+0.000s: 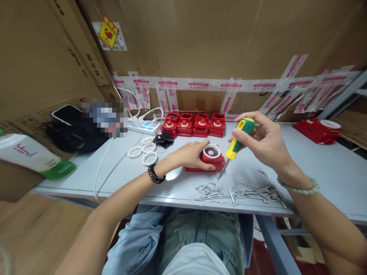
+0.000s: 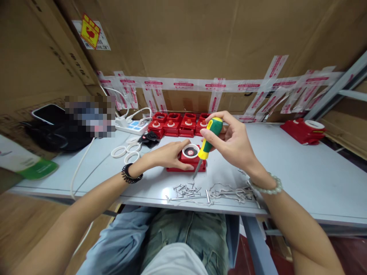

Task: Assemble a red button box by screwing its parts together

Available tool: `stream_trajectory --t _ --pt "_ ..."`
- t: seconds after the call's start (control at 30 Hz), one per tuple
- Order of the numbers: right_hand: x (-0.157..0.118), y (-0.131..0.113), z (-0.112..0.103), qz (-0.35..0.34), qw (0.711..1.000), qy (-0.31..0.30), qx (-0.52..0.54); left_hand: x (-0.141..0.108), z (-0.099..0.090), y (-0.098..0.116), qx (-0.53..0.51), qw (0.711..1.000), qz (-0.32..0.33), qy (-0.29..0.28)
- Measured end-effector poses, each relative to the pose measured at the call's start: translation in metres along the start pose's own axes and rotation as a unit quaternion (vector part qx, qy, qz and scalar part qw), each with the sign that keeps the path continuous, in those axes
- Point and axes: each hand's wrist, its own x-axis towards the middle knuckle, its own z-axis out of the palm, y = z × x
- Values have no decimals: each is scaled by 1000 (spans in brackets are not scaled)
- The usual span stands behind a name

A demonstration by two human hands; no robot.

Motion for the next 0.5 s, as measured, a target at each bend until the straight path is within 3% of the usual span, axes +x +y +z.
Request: stream_trajectory --t 0.23,0.5 --pt "11 1 -18 -55 993 107 -16 -1 1 -2 -1 1000 -2 0" --pt "30 27 -34 -97 972 211 -29 1 2 -3 3 1000 -5 -8"
